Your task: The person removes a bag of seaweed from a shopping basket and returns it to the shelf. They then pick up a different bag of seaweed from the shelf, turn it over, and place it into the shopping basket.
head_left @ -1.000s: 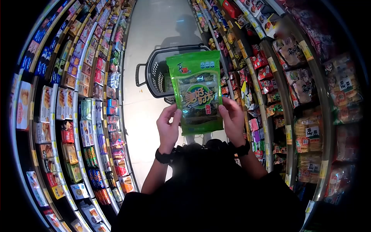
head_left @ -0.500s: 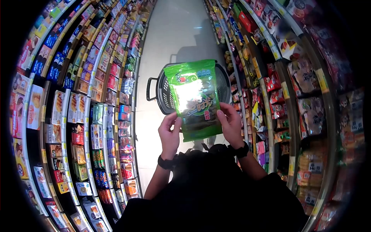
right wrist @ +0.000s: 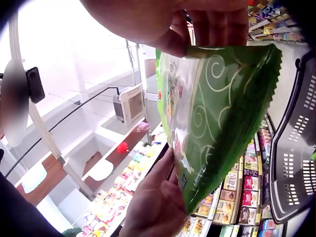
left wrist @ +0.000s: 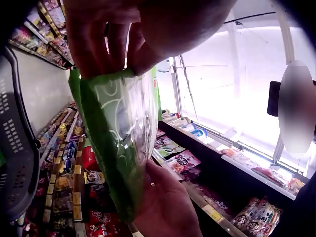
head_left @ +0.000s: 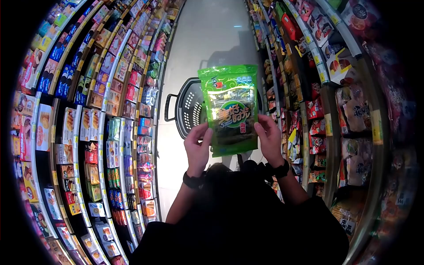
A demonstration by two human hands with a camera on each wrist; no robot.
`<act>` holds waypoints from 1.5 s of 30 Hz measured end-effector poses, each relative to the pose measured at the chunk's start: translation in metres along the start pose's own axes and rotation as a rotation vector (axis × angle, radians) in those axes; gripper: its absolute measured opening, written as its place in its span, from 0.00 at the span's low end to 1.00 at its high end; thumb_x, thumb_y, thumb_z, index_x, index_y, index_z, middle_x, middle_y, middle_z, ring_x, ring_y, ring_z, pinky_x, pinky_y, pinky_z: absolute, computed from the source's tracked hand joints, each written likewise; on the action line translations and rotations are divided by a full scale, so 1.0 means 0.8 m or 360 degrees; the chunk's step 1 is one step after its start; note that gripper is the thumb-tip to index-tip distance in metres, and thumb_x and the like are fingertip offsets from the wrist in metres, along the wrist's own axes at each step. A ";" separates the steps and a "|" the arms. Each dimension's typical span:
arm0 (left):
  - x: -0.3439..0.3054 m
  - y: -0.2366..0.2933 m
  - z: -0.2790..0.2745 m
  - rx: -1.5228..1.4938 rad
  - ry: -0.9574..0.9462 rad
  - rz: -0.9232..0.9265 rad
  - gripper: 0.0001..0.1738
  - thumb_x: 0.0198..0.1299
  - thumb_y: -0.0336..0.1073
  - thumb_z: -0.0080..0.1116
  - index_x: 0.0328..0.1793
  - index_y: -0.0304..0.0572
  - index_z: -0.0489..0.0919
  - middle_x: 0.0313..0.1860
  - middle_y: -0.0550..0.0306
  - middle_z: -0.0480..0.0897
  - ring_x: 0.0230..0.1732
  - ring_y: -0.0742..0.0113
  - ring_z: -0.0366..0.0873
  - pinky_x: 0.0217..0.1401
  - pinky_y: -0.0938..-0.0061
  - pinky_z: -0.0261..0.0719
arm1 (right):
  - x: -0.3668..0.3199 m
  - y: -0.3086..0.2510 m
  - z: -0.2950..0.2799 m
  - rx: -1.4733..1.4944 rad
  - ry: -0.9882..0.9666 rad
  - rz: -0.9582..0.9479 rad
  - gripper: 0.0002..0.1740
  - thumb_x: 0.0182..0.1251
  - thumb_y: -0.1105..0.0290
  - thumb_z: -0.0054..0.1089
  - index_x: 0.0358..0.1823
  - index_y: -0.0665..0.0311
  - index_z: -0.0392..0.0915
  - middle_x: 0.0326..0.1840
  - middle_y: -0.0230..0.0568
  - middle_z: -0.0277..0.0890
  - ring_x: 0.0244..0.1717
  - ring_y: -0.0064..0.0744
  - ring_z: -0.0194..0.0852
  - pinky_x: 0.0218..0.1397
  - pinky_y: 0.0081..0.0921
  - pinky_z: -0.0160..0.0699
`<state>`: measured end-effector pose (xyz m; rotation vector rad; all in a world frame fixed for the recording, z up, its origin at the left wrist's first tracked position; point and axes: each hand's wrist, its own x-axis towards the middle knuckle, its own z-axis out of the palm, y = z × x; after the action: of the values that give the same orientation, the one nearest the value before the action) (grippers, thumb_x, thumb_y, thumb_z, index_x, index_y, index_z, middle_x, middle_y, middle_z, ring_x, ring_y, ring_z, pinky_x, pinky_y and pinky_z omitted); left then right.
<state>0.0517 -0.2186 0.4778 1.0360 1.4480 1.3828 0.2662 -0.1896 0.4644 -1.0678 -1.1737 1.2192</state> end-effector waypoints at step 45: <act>0.174 -0.038 -0.125 -0.0281 -0.0448 0.0052 0.12 0.67 0.32 0.59 0.53 0.35 0.77 0.43 0.61 0.80 0.45 0.78 0.76 0.43 0.83 0.77 | 0.060 0.004 0.182 -0.0321 0.0392 -0.0021 0.13 0.74 0.75 0.52 0.57 0.70 0.72 0.50 0.35 0.76 0.50 0.20 0.73 0.55 0.19 0.72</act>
<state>-0.0840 -0.1156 0.4442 1.0936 1.0890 1.3029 0.1204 -0.1450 0.4808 -1.3187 -1.1249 0.9417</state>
